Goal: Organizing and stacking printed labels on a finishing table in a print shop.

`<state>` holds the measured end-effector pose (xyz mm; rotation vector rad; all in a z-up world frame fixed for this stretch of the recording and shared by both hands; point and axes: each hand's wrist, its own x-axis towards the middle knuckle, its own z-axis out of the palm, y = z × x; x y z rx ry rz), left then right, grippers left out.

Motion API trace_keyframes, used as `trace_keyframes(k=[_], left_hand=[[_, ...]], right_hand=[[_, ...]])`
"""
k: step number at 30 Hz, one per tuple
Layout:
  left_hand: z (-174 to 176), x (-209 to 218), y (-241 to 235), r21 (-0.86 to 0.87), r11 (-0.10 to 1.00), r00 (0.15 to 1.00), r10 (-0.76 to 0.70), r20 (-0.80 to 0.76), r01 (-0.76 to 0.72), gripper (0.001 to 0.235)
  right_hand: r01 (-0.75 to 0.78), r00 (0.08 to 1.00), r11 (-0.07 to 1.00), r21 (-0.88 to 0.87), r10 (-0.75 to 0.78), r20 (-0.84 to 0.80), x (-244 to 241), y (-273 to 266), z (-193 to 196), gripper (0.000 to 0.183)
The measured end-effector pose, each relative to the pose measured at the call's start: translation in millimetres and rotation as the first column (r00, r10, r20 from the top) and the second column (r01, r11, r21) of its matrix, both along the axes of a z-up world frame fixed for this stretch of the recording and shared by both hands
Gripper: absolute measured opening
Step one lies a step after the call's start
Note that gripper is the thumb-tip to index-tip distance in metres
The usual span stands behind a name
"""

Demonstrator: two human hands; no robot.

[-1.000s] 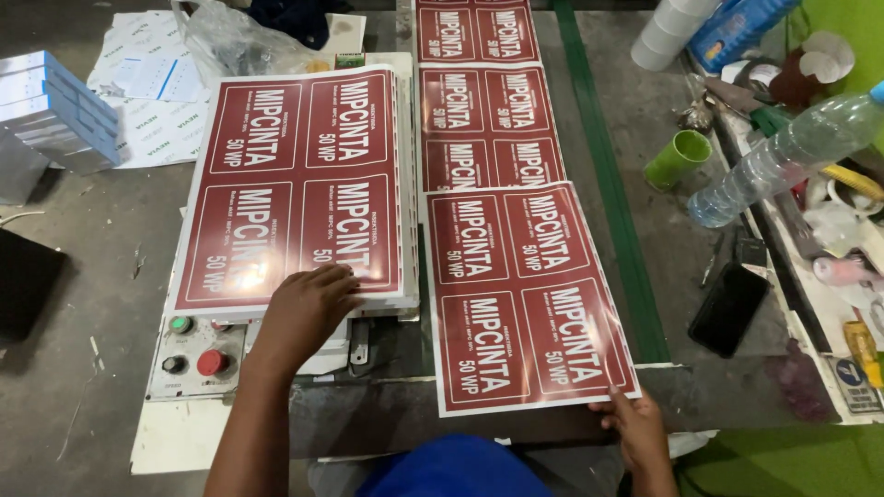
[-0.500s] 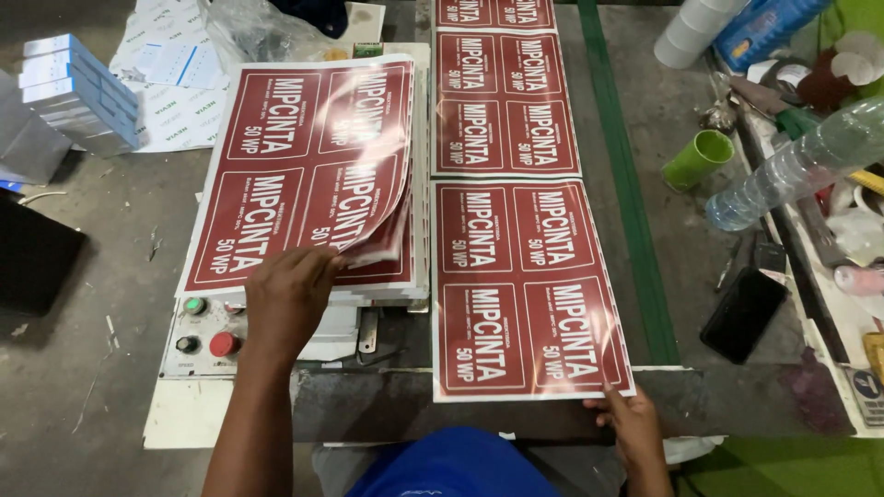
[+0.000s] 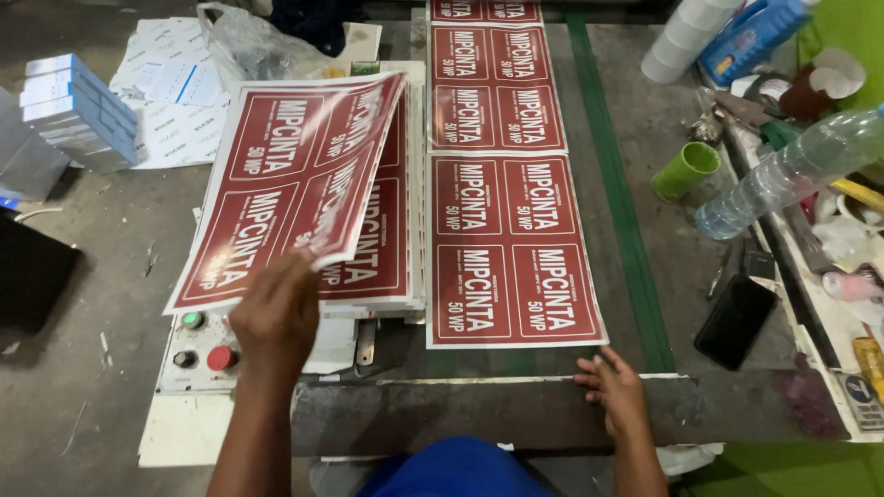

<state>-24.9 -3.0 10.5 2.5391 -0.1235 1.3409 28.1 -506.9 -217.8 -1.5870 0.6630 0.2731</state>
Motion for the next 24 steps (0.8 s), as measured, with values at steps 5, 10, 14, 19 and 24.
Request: trace_keyframes(k=[5, 10, 14, 19, 24], left_hand=[[-40, 7, -54, -0.071, 0.972, 0.962, -0.232, -0.14, 0.224, 0.017], [-58, 3, -120, -0.136, 0.917, 0.887, -0.397, -0.235, 0.374, 0.024], [-48, -4, -153, -0.169, 0.876, 0.788, -0.481, -0.385, 0.452, 0.029], [-23, -11, -147, -0.149, 0.859, 0.772, -0.507, -0.383, 0.49, 0.036], [-68, 3, -83, -0.176, 0.951, 0.821, -0.308, -0.481, 0.254, 0.034]], right_hand=[[-0.073, 0.996, 0.992, 0.102, 0.068, 0.054, -15, 26, -2, 0.053], [-0.35, 0.926, 0.918, 0.185, 0.308, 0.219, -12, 94, 25, 0.052], [-0.612, 0.777, 0.721, 0.326, 0.469, 0.42, -13, 127, 28, 0.041], [-0.406, 0.907, 0.799, 0.443, 0.294, 0.3, -14, 133, 65, 0.03], [-0.236, 0.949, 0.929, 0.286, 0.156, 0.275, -14, 87, 42, 0.03]])
